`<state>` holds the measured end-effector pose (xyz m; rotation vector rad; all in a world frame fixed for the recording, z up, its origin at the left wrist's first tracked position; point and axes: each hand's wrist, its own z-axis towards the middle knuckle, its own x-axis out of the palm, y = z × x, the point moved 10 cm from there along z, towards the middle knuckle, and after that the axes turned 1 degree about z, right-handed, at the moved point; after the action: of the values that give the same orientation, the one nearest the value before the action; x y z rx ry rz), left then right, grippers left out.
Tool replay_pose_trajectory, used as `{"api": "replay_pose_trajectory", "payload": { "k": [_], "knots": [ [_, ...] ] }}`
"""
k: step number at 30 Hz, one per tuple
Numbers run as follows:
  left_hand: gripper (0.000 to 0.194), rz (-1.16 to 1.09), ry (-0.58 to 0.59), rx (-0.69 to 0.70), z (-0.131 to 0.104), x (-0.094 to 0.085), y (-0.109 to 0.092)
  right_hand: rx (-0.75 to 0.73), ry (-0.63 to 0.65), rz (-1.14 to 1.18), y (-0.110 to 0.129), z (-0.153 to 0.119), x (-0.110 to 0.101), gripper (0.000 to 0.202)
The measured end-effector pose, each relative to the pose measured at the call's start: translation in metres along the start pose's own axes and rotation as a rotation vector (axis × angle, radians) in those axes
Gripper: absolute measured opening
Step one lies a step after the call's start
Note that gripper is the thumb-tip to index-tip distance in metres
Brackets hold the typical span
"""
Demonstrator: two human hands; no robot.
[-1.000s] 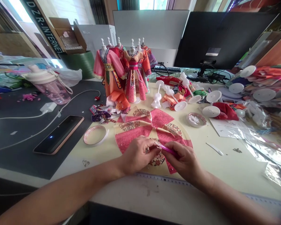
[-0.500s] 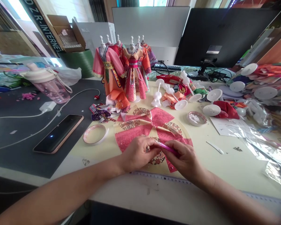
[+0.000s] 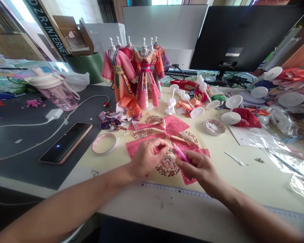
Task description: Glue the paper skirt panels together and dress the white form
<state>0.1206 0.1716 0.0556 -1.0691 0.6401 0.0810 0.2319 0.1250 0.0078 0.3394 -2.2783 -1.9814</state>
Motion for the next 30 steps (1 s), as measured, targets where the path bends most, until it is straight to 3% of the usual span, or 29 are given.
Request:
{"api": "replay_pose_trajectory", "payload": {
  "k": [4, 9, 17, 24, 30],
  "knots": [
    [0.012, -0.26, 0.048, -0.129, -0.002, 0.008, 0.007, 0.036, -0.056, 0.275, -0.01, 0.005, -0.009, 0.022],
    [0.014, -0.5, 0.044, -0.263, -0.005, 0.016, 0.021, 0.029, -0.051, 0.315, -0.012, 0.005, -0.01, 0.027],
    [0.024, -0.83, 0.088, -0.538, -0.014, 0.032, 0.035, -0.099, -0.036, -0.066, 0.003, -0.001, -0.002, 0.038],
    [0.021, -0.83, -0.02, -0.562, -0.015, 0.022, 0.039, -0.321, -0.052, -0.355, 0.021, -0.007, 0.008, 0.043],
    [0.023, -0.79, -0.022, -0.543, -0.015, 0.02, 0.037, -0.344, -0.064, -0.435, 0.024, -0.01, 0.011, 0.042]
  ]
}}
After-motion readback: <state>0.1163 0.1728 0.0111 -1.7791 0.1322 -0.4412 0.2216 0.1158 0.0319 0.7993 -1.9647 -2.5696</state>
